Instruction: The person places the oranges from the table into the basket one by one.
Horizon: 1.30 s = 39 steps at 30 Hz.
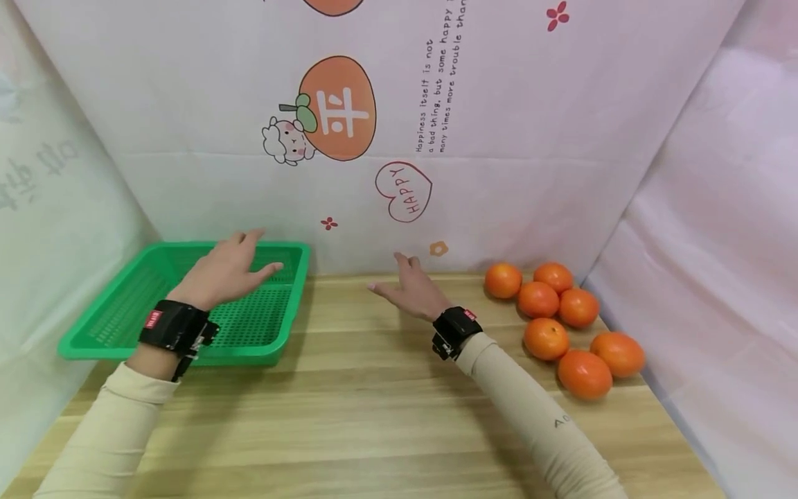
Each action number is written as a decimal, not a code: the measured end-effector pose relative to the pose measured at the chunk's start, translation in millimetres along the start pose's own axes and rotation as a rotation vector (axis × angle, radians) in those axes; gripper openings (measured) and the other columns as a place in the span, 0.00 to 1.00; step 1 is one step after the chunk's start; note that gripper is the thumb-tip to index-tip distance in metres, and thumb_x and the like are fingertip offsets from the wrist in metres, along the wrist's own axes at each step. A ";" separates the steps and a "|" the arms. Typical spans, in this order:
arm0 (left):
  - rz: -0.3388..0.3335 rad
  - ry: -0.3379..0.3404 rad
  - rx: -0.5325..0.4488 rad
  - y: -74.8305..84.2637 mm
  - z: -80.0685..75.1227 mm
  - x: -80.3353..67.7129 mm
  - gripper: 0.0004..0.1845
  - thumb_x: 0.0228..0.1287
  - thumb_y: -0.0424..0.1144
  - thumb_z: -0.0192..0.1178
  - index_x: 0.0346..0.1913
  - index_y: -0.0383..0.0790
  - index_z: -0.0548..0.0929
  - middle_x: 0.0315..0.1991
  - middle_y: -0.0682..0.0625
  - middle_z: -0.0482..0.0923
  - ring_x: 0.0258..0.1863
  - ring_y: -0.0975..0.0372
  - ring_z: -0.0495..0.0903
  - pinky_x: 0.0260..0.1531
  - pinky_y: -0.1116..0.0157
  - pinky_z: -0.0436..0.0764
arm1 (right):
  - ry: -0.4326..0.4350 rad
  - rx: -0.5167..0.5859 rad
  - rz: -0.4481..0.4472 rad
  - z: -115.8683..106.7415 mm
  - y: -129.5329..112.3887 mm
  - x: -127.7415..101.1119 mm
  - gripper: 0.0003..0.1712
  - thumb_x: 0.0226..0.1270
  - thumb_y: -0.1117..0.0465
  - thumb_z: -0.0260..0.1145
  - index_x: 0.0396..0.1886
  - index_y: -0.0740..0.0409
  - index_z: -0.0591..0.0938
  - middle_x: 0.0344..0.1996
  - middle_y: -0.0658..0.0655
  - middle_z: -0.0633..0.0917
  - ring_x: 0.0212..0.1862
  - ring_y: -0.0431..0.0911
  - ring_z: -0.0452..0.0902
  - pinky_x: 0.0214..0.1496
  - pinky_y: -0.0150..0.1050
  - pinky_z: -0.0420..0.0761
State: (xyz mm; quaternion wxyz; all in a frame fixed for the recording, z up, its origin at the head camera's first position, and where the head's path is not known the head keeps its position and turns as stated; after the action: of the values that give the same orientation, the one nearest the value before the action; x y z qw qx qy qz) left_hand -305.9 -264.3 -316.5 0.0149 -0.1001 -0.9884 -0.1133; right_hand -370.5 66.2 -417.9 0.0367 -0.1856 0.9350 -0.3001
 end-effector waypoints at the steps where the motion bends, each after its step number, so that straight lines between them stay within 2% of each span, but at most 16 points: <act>1: -0.004 -0.001 0.006 -5.3 -3.5 -1.1 0.47 0.78 0.63 0.52 0.82 0.31 0.53 0.75 0.22 0.61 0.71 0.28 0.65 0.61 0.30 0.72 | -0.004 0.016 -0.006 0.7 -2.7 0.6 0.63 0.68 0.22 0.58 0.87 0.55 0.50 0.80 0.72 0.58 0.74 0.63 0.71 0.73 0.60 0.74; 4: -0.021 0.000 0.015 -21.5 -13.9 -2.4 0.48 0.78 0.63 0.52 0.82 0.30 0.52 0.74 0.19 0.58 0.71 0.26 0.63 0.62 0.28 0.71 | -0.009 0.051 -0.018 2.8 -10.1 3.6 0.63 0.68 0.22 0.58 0.87 0.55 0.50 0.81 0.71 0.58 0.75 0.63 0.69 0.75 0.61 0.73; 7: -0.040 -0.003 0.017 -37.7 -20.5 -3.0 0.49 0.78 0.63 0.51 0.83 0.28 0.50 0.75 0.17 0.56 0.71 0.25 0.61 0.63 0.28 0.69 | -0.011 0.037 -0.034 7.4 -15.9 6.2 0.62 0.68 0.23 0.59 0.86 0.56 0.51 0.80 0.72 0.59 0.76 0.63 0.68 0.76 0.59 0.72; 12: -0.061 -0.029 0.010 -69.2 -22.6 -8.0 0.49 0.80 0.61 0.51 0.81 0.22 0.49 0.74 0.14 0.54 0.71 0.24 0.59 0.64 0.28 0.67 | -0.053 -0.018 -0.087 19.8 -28.0 5.2 0.64 0.69 0.23 0.59 0.86 0.61 0.51 0.81 0.73 0.60 0.79 0.62 0.65 0.78 0.56 0.71; 17: -0.088 -0.040 0.001 -102.2 -23.7 -15.0 0.49 0.81 0.58 0.50 0.78 0.15 0.50 0.71 0.11 0.56 0.68 0.21 0.59 0.64 0.27 0.65 | -0.071 0.012 -0.133 31.2 -41.9 2.9 0.65 0.67 0.21 0.59 0.86 0.61 0.50 0.83 0.69 0.59 0.81 0.59 0.62 0.80 0.54 0.68; 22: -0.131 -0.071 -0.004 -128.0 -26.9 -22.9 0.48 0.83 0.56 0.48 0.76 0.11 0.48 0.69 0.09 0.55 0.67 0.19 0.56 0.64 0.25 0.62 | -0.056 0.065 -0.175 36.1 -54.0 1.2 0.64 0.67 0.21 0.58 0.87 0.52 0.48 0.84 0.62 0.59 0.82 0.55 0.61 0.81 0.53 0.67; 25: -0.151 -0.104 0.022 -141.4 -26.6 -28.4 0.47 0.83 0.55 0.47 0.74 0.07 0.49 0.67 0.07 0.56 0.66 0.18 0.57 0.62 0.25 0.65 | -0.043 0.123 -0.201 38.5 -61.7 0.4 0.60 0.68 0.24 0.60 0.88 0.44 0.45 0.85 0.57 0.60 0.83 0.52 0.60 0.82 0.52 0.66; 27: -0.160 -0.122 0.044 -151.3 -24.6 -33.4 0.47 0.83 0.54 0.47 0.72 0.05 0.50 0.65 0.06 0.56 0.64 0.18 0.58 0.60 0.26 0.67 | -0.043 0.148 -0.213 42.2 -67.5 0.1 0.59 0.69 0.25 0.61 0.88 0.42 0.46 0.84 0.56 0.61 0.83 0.51 0.61 0.81 0.51 0.66; 29: -0.179 -0.138 0.056 -162.1 -21.7 -39.4 0.48 0.83 0.55 0.46 0.71 0.04 0.51 0.64 0.05 0.56 0.62 0.18 0.60 0.58 0.26 0.69 | -0.058 0.161 -0.204 47.6 -74.2 0.0 0.60 0.68 0.24 0.61 0.88 0.44 0.47 0.84 0.57 0.63 0.82 0.51 0.62 0.81 0.51 0.67; 34: -0.240 -0.178 0.079 -186.7 -15.0 -54.3 0.50 0.82 0.59 0.44 0.69 0.03 0.52 0.62 0.04 0.55 0.59 0.18 0.63 0.56 0.27 0.71 | -0.122 0.156 -0.143 63.4 -93.0 2.1 0.65 0.66 0.20 0.57 0.87 0.58 0.50 0.83 0.62 0.63 0.82 0.53 0.62 0.81 0.51 0.67; 39: -0.275 -0.210 0.059 -198.4 -10.4 -59.9 0.51 0.82 0.59 0.44 0.69 0.03 0.51 0.61 0.04 0.55 0.57 0.17 0.65 0.53 0.29 0.74 | -0.177 0.205 -0.092 76.8 -109.4 3.0 0.65 0.69 0.19 0.53 0.86 0.63 0.51 0.81 0.67 0.65 0.80 0.54 0.65 0.79 0.52 0.71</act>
State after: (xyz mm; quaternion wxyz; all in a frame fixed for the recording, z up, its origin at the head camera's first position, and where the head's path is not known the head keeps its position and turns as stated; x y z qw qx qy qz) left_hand -287.1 -467.7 -353.3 -0.1014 0.0251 -0.9918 -0.0740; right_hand -323.9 -59.2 -417.7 0.1239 -0.2495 0.8829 -0.3779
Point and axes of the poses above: each hand's wrist, its own x-axis towards the middle knuckle, its own z-axis out of the palm, y = z × x, the point moved 3 cm from there along x, towards the middle knuckle
